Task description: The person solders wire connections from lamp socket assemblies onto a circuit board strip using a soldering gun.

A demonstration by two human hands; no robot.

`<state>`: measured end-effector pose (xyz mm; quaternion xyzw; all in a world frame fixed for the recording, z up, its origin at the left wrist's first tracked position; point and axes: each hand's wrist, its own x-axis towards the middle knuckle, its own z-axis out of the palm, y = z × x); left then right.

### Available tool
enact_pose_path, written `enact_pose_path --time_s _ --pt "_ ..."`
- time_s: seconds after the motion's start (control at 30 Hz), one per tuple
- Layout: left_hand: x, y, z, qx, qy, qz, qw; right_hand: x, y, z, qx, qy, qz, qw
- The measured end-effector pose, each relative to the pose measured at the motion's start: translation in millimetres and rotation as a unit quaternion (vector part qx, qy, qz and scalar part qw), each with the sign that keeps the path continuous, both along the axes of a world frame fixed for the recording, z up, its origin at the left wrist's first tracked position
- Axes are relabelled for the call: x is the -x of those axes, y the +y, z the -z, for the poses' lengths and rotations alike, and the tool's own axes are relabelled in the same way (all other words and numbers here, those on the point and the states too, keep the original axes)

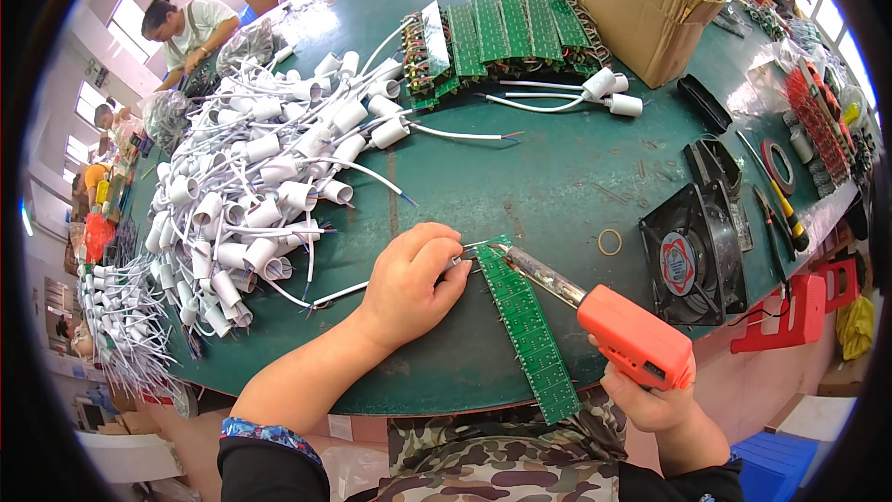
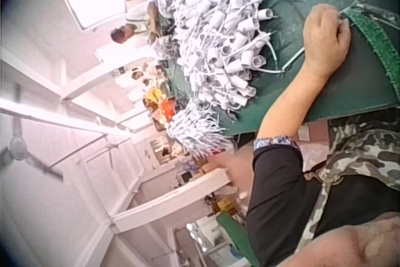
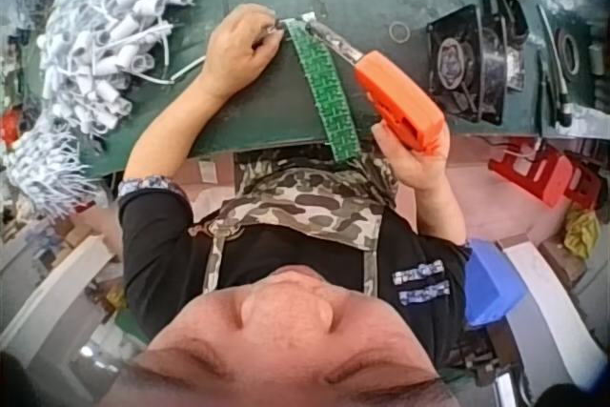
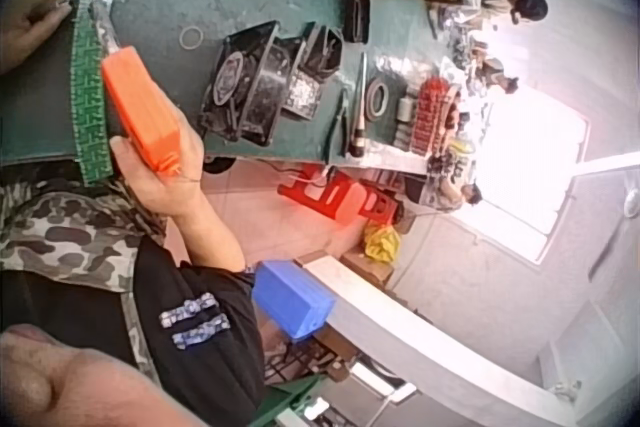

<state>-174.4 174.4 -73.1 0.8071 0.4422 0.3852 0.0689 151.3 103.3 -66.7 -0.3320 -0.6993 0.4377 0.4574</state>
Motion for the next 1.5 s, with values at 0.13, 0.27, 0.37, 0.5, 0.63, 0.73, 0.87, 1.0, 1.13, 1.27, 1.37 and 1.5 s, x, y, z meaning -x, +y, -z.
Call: enact_pose_path --time_s 0.13,0.27,0.37,0.5,0.63,0.73,0.87,1.0,1.13,1.27,1.37,1.5 --pt "-1 -1 -1 -0.01 0.013 0.003 1.0 -1 -2 5 -0.013 0.004 0.003 1.0" --pt "-3 -1 -1 -0.017 0.014 0.0 1.0 -3 -3 4 -0.005 0.007 -0.001 1.0" --pt "-5 -1 -2 -0.011 0.022 -0.009 1.0 -3 -2 4 -0.03 -0.013 0.002 0.999" --pt "-6 2 -2 -0.057 0.061 -0.011 0.996 -3 -3 4 -0.017 -0.016 0.001 1.0" --pt "-7 3 -2 -0.085 0.096 -0.023 0.991 0 0 5 -0.025 -0.022 0.001 0.999" --pt "-8 5 -3 -0.101 0.121 -0.023 0.987 1 3 5 -0.033 -0.023 0.0 0.999" --pt "-9 5 -5 -0.102 0.136 -0.02 0.985 3 5 6 -0.046 -0.032 -0.002 0.998" --pt "-10 6 -5 -0.108 0.15 -0.019 0.983 5 6 4 -0.035 -0.038 -0.005 0.999" --pt "-12 6 -3 -0.106 0.156 -0.022 0.982 7 7 1 -0.042 -0.058 0.0 0.997" --pt "-12 6 -3 -0.108 0.155 -0.023 0.982 8 5 1 -0.012 -0.034 0.008 0.999" --pt "-13 6 -3 -0.109 0.152 -0.024 0.982 9 7 0 -0.018 -0.041 0.007 0.999" --pt "-13 6 -4 -0.108 0.152 -0.024 0.982 10 6 1 -0.02 -0.035 0.01 0.999"
